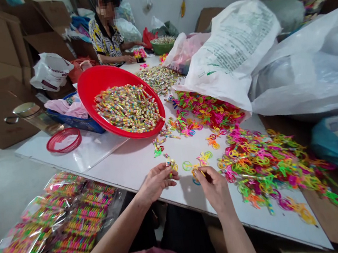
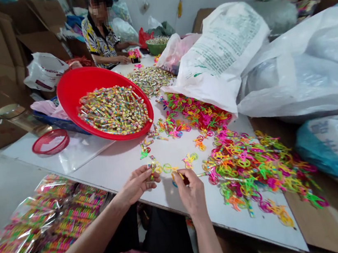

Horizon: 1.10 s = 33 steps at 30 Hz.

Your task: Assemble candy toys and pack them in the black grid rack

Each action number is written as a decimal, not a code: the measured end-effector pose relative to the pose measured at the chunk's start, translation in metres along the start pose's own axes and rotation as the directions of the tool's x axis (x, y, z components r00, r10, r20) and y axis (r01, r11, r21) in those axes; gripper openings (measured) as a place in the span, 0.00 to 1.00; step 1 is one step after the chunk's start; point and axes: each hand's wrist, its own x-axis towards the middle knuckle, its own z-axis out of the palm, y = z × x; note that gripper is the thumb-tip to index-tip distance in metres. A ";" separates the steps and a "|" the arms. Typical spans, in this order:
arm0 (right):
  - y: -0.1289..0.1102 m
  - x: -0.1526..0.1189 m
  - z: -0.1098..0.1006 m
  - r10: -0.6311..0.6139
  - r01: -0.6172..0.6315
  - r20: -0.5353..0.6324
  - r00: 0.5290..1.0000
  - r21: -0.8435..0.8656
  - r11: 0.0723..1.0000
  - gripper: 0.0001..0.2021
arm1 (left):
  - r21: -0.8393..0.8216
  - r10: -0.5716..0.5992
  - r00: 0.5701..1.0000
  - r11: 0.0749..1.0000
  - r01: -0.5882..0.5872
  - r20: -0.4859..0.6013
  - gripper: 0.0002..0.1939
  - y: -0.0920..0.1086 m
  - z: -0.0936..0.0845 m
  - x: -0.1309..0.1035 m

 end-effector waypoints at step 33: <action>-0.005 -0.015 0.039 0.039 -0.047 0.067 0.997 0.123 0.991 0.10 | 0.530 0.265 0.958 0.831 -0.169 -0.109 0.09 -0.040 -0.005 -0.006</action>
